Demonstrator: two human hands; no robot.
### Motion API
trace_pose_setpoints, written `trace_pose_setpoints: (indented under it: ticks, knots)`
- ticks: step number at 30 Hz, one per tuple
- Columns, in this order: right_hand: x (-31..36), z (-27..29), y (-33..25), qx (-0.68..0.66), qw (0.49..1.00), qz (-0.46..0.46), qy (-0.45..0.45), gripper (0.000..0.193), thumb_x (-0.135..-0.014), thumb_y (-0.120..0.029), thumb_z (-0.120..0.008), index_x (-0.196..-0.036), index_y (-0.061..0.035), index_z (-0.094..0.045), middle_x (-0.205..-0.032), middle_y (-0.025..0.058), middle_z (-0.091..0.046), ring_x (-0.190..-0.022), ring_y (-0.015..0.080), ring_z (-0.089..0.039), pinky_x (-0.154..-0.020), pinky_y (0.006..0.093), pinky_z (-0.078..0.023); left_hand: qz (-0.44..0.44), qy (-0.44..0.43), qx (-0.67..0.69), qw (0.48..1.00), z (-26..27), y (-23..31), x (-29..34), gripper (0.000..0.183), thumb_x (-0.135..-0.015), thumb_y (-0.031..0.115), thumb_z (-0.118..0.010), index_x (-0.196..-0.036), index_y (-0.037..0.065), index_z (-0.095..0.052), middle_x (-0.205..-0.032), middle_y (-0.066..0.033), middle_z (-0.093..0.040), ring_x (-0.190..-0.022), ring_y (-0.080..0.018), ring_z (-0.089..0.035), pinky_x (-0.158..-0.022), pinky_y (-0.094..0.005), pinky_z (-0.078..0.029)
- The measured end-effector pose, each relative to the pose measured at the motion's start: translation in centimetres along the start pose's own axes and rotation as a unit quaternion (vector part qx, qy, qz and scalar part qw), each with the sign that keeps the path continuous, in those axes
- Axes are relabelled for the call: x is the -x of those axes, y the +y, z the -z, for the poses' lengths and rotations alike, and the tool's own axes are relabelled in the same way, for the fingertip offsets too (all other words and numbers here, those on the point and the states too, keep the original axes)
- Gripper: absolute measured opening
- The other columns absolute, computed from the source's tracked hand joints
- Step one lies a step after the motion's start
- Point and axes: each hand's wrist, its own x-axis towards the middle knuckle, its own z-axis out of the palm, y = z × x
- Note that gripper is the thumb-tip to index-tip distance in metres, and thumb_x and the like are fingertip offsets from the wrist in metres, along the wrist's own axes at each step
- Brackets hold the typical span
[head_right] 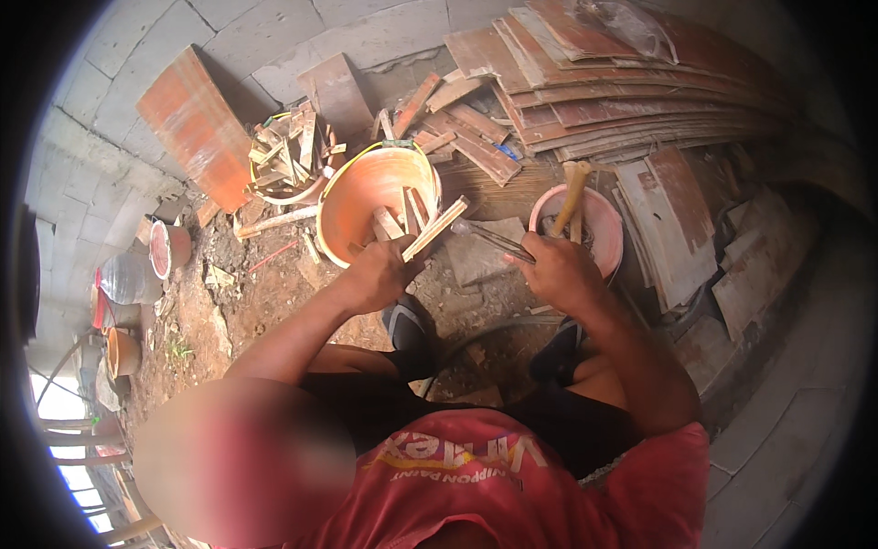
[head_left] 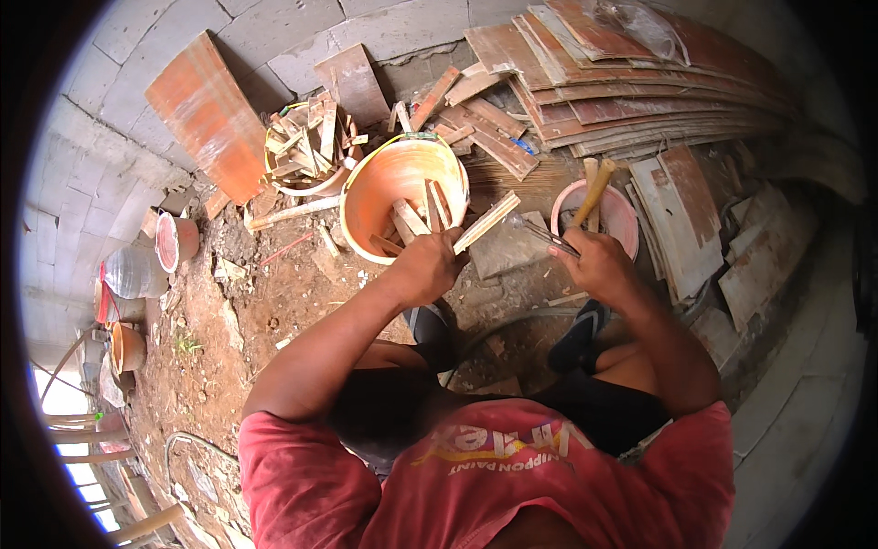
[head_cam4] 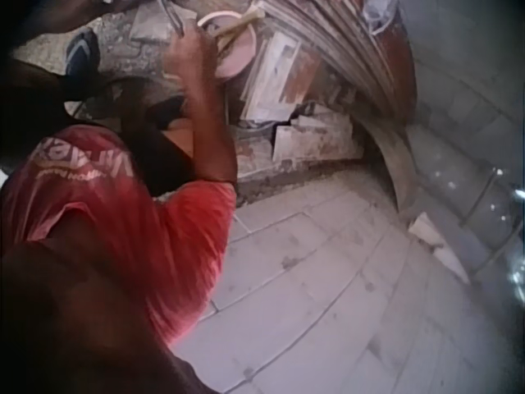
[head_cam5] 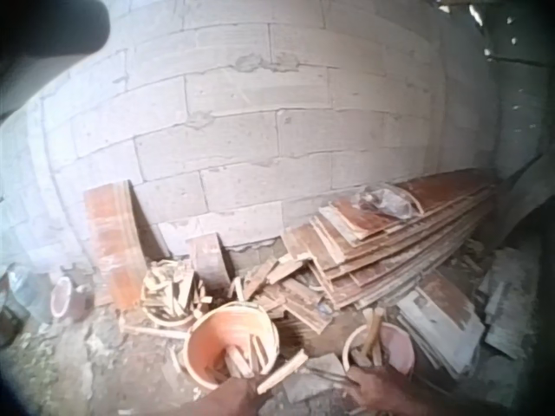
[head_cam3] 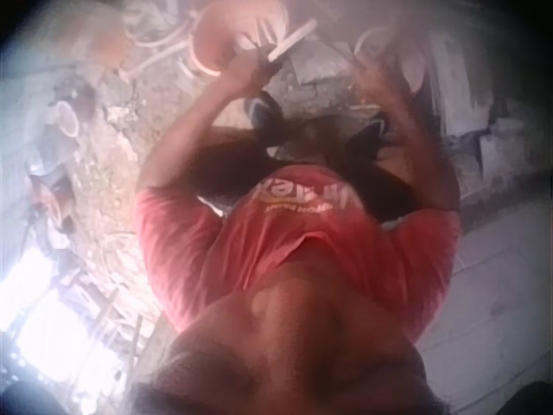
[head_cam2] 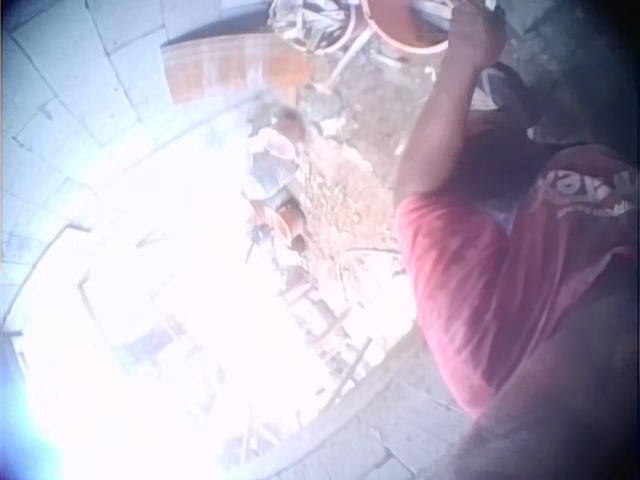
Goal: The person is shaping small pieces of wood using a chisel and hammer. They repeatedly pick up a piece of wood, position it on a stone block, and strike it with the chisel to carve or shape it. The finished pieces are placed into a bucket.
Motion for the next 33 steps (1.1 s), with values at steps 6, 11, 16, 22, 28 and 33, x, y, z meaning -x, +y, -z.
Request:
trace_pose_setpoints:
  ticks: [6, 11, 16, 22, 28, 33]
  knots:
    - [0.7, 1.2, 0.9, 0.015, 0.997, 0.078, 0.002, 0.023, -0.086, -0.023, -0.067, -0.086, -0.0040, -0.054, -0.074, 0.0175, -0.061, -0.073, 0.0394, -0.062, -0.062, 0.0478, -0.048, -0.019, -0.041, -0.002, 0.999, 2.8, 1.0, 1.2, 0.023, -0.090, 0.017, -0.056, -0.100, -0.004, -0.055, -0.082, -0.0280, -0.063, -0.082, -0.0442, -0.062, -0.075, -0.0491, -0.049]
    - [1.3, 2.9, 0.3, 0.053, 0.990, 0.128, -0.006, 0.020, -0.082, -0.019, -0.067, -0.084, -0.0040, -0.053, -0.077, 0.0162, -0.062, -0.075, 0.0382, -0.062, -0.063, 0.0472, -0.048, -0.054, -0.048, -0.027, 0.997, 4.1, 0.4, 2.2, 0.026, -0.090, 0.020, -0.059, -0.109, 0.001, -0.058, -0.079, -0.0269, -0.062, -0.080, -0.0432, -0.061, -0.072, -0.0465, -0.048]
    - [1.6, 4.6, 0.1, 0.051, 0.990, 0.129, -0.036, 0.018, -0.084, -0.018, -0.064, -0.086, -0.0030, -0.054, -0.082, 0.0165, -0.062, -0.076, 0.0378, -0.062, -0.064, 0.0460, -0.048, -0.071, -0.037, -0.016, 0.997, 4.5, 1.1, 2.2, 0.019, -0.086, 0.012, -0.058, -0.100, -0.001, -0.057, -0.083, -0.0254, -0.064, -0.083, -0.0431, -0.062, -0.075, -0.0489, -0.049]
    - [2.8, 2.3, -1.4, -0.138, 0.989, 0.042, -0.035, 0.021, -0.094, -0.020, -0.057, -0.090, 0.0009, -0.056, -0.073, 0.0193, -0.059, -0.068, 0.0391, -0.059, -0.063, 0.0431, -0.046, -0.052, 0.009, 0.095, 0.994, 1.7, 2.2, 1.6, 0.022, -0.093, 0.017, -0.054, -0.106, -0.001, -0.053, -0.081, -0.0266, -0.062, -0.084, -0.0439, -0.061, -0.076, -0.0477, -0.047]
    - [3.2, 2.6, -3.2, -0.161, 0.984, -0.049, -0.060, 0.026, -0.096, -0.021, -0.055, -0.086, 0.0031, -0.055, -0.071, 0.0232, -0.057, -0.066, 0.0409, -0.058, -0.061, 0.0453, -0.042, -0.023, 0.049, 0.117, 0.992, -0.4, 2.9, 1.3, 0.020, -0.094, 0.015, -0.053, -0.103, -0.003, -0.053, -0.079, -0.0298, -0.060, -0.084, -0.0463, -0.060, -0.076, -0.0486, -0.047]
    - [3.3, 2.8, -2.9, -0.052, 0.998, -0.025, -0.034, 0.024, -0.093, -0.021, -0.058, -0.084, 0.0007, -0.054, -0.074, 0.0228, -0.059, -0.070, 0.0414, -0.059, -0.062, 0.0467, -0.044, -0.033, 0.055, 0.082, 0.995, -1.0, 2.7, 1.7, 0.022, -0.093, 0.016, -0.053, -0.102, -0.004, -0.054, -0.080, -0.0311, -0.060, -0.081, -0.0482, -0.060, -0.072, -0.0498, -0.048]
